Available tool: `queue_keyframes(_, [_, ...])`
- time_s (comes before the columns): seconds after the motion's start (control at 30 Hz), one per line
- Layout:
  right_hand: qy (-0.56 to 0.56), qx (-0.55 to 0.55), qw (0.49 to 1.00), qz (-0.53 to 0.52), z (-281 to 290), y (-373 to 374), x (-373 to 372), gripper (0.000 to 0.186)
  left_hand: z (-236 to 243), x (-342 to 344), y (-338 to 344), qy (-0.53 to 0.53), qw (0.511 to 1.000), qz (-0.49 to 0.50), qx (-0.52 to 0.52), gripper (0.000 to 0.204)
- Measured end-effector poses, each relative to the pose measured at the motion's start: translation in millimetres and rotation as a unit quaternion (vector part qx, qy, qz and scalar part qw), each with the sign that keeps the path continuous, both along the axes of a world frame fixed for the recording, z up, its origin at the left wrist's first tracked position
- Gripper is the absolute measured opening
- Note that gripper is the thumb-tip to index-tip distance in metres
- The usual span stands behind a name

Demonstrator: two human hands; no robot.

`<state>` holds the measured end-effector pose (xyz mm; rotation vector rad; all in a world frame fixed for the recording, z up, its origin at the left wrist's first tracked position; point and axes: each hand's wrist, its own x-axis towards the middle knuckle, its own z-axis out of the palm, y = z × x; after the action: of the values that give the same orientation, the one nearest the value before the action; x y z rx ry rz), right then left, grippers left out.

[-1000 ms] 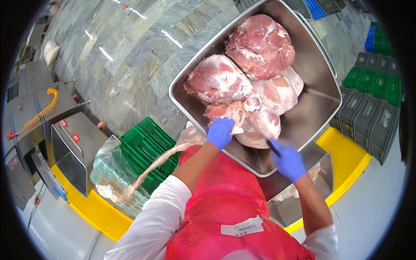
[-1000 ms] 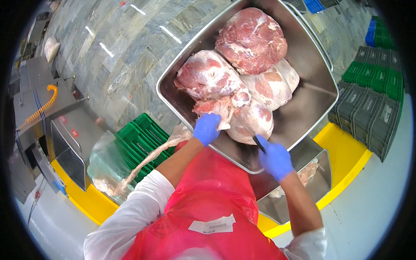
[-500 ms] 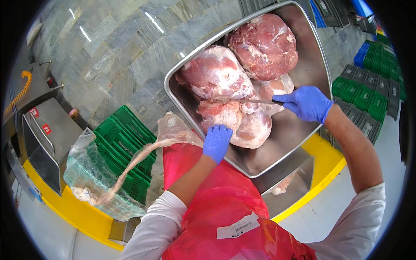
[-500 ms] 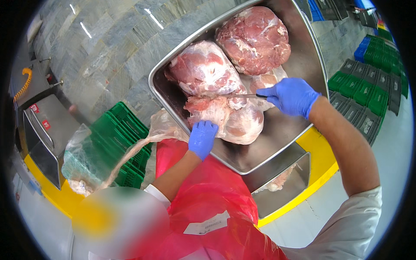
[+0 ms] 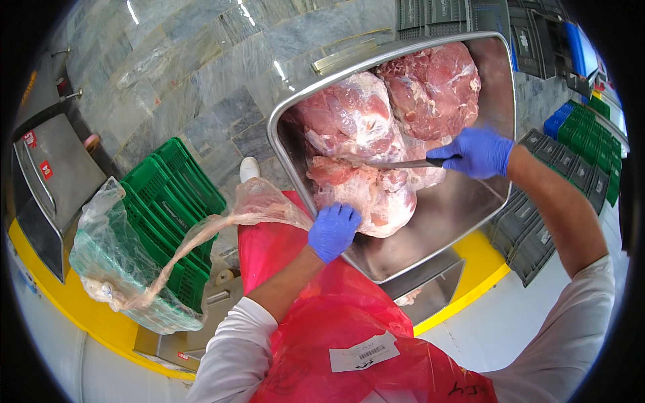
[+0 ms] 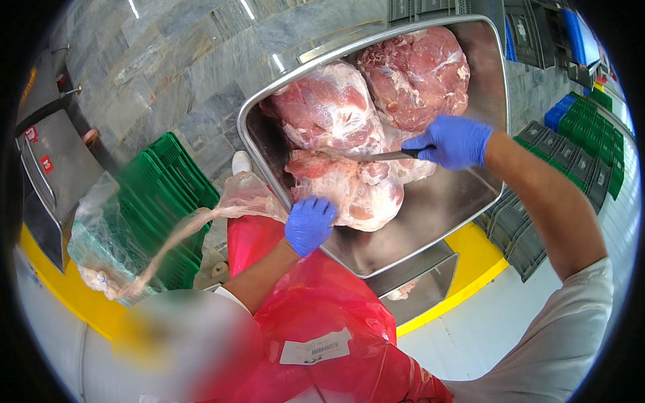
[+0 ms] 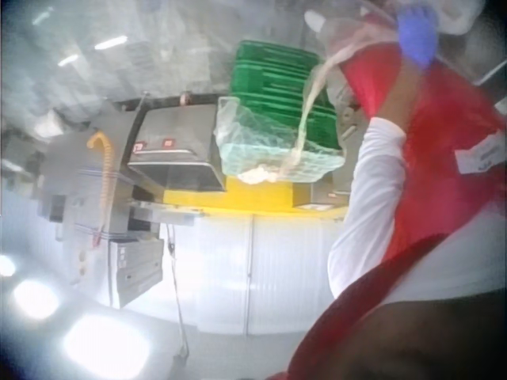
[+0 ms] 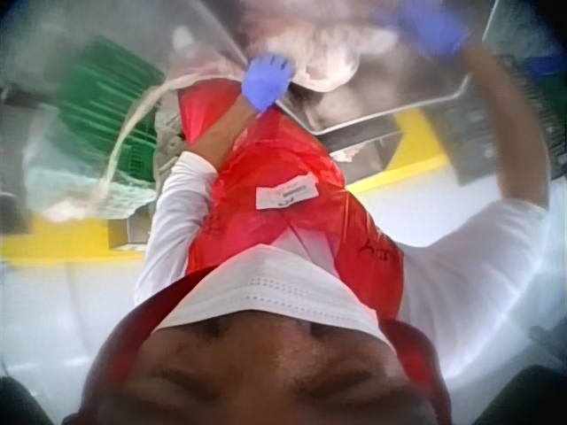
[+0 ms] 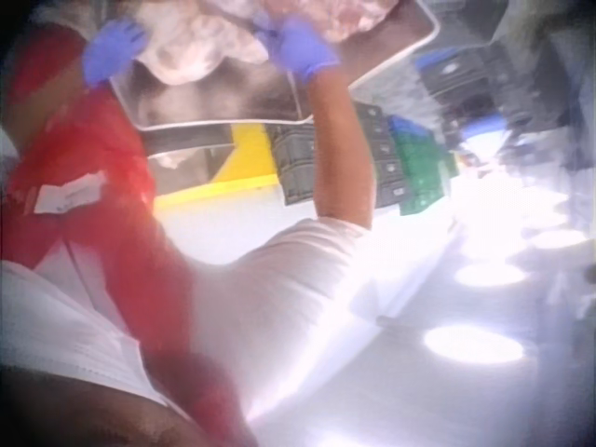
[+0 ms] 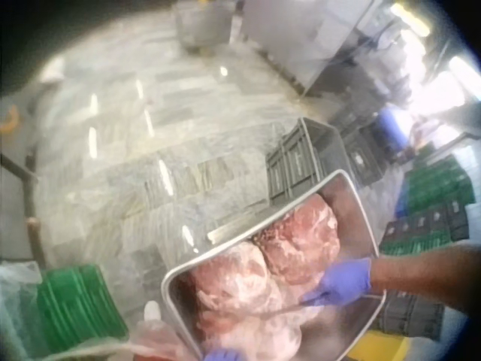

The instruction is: The person trims fat and connective tissue from large cuts of pork using a knife. They separate the trimmed pieces and place them into a metal bin, then continue trimming additional cuts and organizing the meat in the bin.

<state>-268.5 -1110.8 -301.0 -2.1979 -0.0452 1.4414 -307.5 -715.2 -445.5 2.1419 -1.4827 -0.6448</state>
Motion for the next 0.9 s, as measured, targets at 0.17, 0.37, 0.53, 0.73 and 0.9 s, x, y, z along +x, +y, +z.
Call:
queue_keyframes(0.17, [-0.075,-0.109,0.991,0.012,24,52,-80,0.05,4,1,-3,0.026,1.0,0.001,0.003,0.02])
queue_keyframes(0.37, [-0.069,-0.23,0.952,-0.191,29,212,-176,0.078,10,7,-7,0.058,0.998,-0.02,0.023,0.03])
queue_keyframes(0.53, [0.001,-0.292,0.91,-0.293,33,278,-162,0.071,8,2,-8,0.053,0.998,-0.013,0.038,0.042])
queue_keyframes(0.73, [-0.133,-0.234,0.899,-0.345,58,196,-167,0.046,6,3,-3,0.047,0.999,-0.01,0.012,0.035])
queue_keyframes(0.9, [-0.143,-0.219,0.941,-0.214,93,144,-142,0.042,-3,-6,0,0.035,0.999,0.012,-0.006,0.028])
